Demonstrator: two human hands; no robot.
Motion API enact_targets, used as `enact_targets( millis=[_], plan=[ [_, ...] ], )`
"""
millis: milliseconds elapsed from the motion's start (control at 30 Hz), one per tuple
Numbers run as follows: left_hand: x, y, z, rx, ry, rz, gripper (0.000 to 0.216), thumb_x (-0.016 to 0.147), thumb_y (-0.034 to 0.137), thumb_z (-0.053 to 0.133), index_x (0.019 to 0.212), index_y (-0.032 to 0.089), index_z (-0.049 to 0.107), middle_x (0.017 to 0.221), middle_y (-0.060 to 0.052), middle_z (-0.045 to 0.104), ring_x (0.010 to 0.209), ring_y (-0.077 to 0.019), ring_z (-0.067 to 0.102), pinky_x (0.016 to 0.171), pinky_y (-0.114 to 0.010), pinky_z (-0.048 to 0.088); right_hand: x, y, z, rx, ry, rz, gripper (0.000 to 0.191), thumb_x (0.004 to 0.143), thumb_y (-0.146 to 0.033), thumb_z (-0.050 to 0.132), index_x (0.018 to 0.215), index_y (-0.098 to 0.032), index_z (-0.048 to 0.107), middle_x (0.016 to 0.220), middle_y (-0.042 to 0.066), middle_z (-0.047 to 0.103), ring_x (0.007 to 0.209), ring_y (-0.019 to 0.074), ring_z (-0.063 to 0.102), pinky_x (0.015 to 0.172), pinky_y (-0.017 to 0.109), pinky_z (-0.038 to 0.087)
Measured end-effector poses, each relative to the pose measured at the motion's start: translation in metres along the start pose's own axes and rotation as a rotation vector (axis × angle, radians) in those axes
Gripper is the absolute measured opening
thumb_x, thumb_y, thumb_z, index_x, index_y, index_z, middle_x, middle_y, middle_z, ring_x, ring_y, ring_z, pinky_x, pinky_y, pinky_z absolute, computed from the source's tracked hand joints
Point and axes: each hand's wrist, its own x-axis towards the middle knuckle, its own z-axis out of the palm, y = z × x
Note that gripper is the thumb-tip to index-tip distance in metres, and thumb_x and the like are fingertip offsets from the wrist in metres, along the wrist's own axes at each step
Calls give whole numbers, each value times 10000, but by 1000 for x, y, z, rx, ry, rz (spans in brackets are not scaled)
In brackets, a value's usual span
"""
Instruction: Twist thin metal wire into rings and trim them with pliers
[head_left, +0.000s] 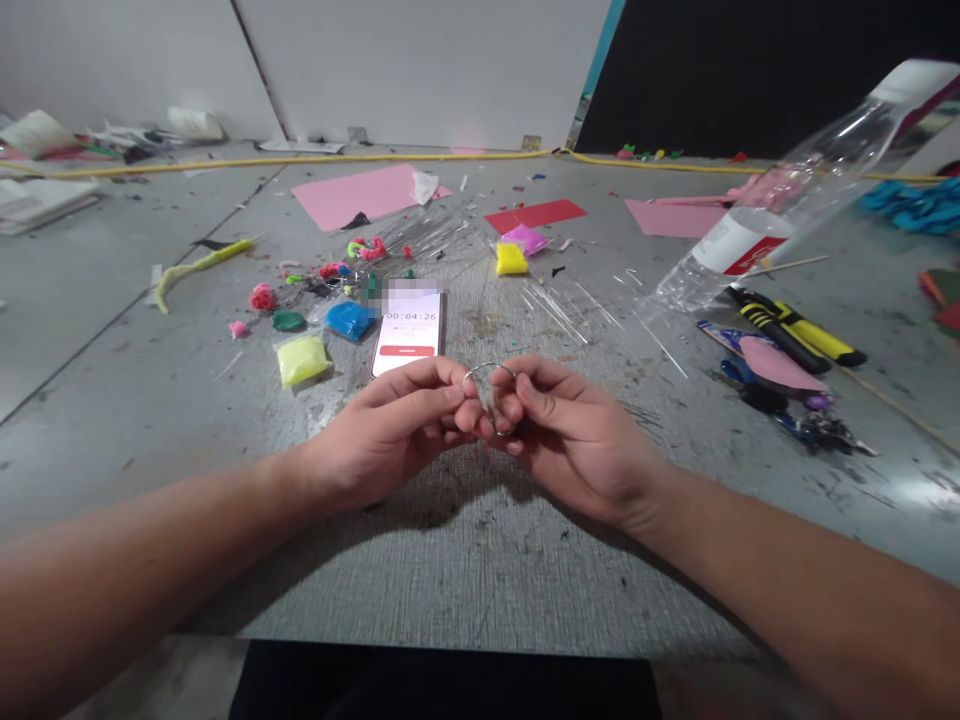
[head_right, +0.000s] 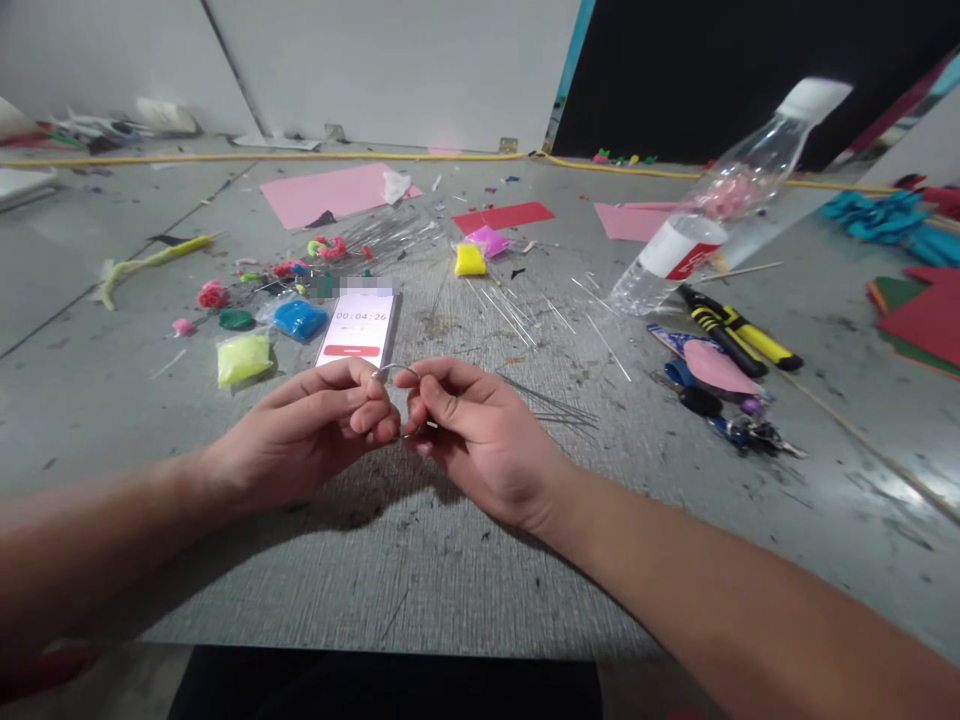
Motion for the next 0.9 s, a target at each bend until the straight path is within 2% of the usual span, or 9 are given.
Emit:
enact_targets(
  millis=[167,333,567,733,900],
  plan=[
    [-1,2,3,21,-35,29,32,870,140,747,848,121,733,705,-18,664,745,-118,669,773,-220,540,2,3,-3,49,-30,80,89,832,-291,780,904,-238,773,705,-17,580,709,126,565,612,239,437],
    [-1,2,-1,11,-8,-2,25,863,137,736,845,125,725,694,-15,638,726,-125,653,776,-250,541,4,3,-3,48,-43,63,90,831,-296,788,894,-234,772,714,-20,576,695,119,547,596,233,441],
    [3,4,-8,-5,-30,-82,41,847,158,728,861,120,736,655,12,557,679,-112,616,787,-257,539,2,2,-5,79,-73,24,107,823,-265,806,809,-193,728,753,-23,592,734,108,577,782,271,510],
    [3,5,-7,-20,-33,-117,37,822,171,746,822,135,738,617,24,494,654,-115,593,746,-241,523,4,4,-7,42,-84,10,125,850,-282,787,801,-196,710,731,-18,591,737,116,584,784,279,509],
    [3,3,-8,-9,-67,-90,37,806,160,771,823,153,739,665,8,546,714,-136,624,797,-277,532,4,1,-7,1,-62,28,121,847,-267,785,776,-208,707,698,-27,568,685,118,555,684,267,492]
  ],
)
